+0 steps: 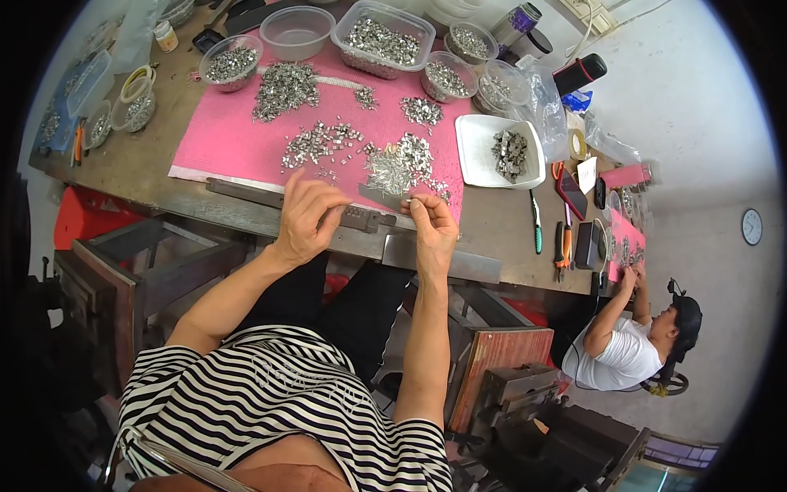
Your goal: The person aligns small metal pieces into a metal fixture bar by hand, places the fixture into a manual press machine, operates the hand wheel, and loads more metal pieces into the fixture.
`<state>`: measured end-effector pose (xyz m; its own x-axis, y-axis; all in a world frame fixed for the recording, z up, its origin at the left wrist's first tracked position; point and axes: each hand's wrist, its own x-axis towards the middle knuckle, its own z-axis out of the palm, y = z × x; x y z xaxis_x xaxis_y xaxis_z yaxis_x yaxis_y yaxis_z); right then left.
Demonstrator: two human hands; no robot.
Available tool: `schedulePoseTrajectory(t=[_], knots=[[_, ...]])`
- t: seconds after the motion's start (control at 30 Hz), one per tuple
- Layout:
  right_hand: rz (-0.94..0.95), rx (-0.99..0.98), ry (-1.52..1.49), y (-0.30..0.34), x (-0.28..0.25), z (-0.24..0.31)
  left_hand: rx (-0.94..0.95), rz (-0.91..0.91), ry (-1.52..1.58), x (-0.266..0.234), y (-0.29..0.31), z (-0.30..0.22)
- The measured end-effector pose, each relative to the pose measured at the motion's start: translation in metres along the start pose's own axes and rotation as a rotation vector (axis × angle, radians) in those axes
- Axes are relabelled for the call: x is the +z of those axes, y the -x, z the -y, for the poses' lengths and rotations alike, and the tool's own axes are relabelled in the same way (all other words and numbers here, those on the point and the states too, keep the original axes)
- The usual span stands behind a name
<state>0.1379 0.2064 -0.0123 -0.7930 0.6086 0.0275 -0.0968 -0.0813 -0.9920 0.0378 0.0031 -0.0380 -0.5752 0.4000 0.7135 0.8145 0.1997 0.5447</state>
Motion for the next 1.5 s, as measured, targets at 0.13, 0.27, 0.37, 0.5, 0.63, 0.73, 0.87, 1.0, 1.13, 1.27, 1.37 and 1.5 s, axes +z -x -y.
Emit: schedulePoseTrajectory(t=[0.13, 0.27, 0.37, 0.5, 0.63, 0.73, 0.87, 1.0, 1.13, 1.27, 1.37, 1.5], knots=[[-0.044, -0.08, 0.144, 0.005, 0.008, -0.009, -0.006, 0.001, -0.006, 0.0, 0.001, 0.001], [0.083, -0.391, 0.532, 0.017, 0.026, -0.01, -0.01, -0.003, -0.011, 0.001, 0.001, 0.001], [0.113, -0.42, 0.593, 0.024, 0.034, -0.016, -0.006, -0.017, -0.002, 0.001, -0.002, -0.002], [0.16, -0.594, 0.799, 0.025, 0.035, -0.018, 0.0, -0.021, -0.002, 0.001, 0.0, 0.0], [0.192, -0.69, 0.868, 0.026, 0.036, -0.016, 0.002, -0.018, -0.014, 0.001, 0.002, 0.001], [0.175, -0.74, 0.921, 0.027, 0.038, -0.017, -0.004, -0.015, -0.004, 0.002, 0.003, 0.0], [0.202, -0.796, 0.999, 0.025, 0.037, -0.013, -0.006, -0.012, -0.007, 0.002, 0.002, -0.001], [0.265, -0.714, 0.93, 0.021, 0.033, -0.006, -0.007, -0.02, 0.003, 0.001, 0.001, 0.0], [0.198, -0.443, 0.666, 0.024, 0.036, -0.008, -0.013, -0.021, 0.033, -0.005, 0.001, 0.001], [0.092, -0.491, 0.699, 0.024, 0.038, -0.018, -0.116, 0.01, 0.148, -0.021, 0.003, -0.004], [0.095, -0.523, 0.714, 0.028, 0.042, -0.016, -0.141, -0.037, 0.022, -0.048, 0.005, 0.012], [0.112, -0.554, 0.757, 0.03, 0.041, -0.019, -0.198, 0.059, -0.228, -0.078, 0.003, 0.047]])
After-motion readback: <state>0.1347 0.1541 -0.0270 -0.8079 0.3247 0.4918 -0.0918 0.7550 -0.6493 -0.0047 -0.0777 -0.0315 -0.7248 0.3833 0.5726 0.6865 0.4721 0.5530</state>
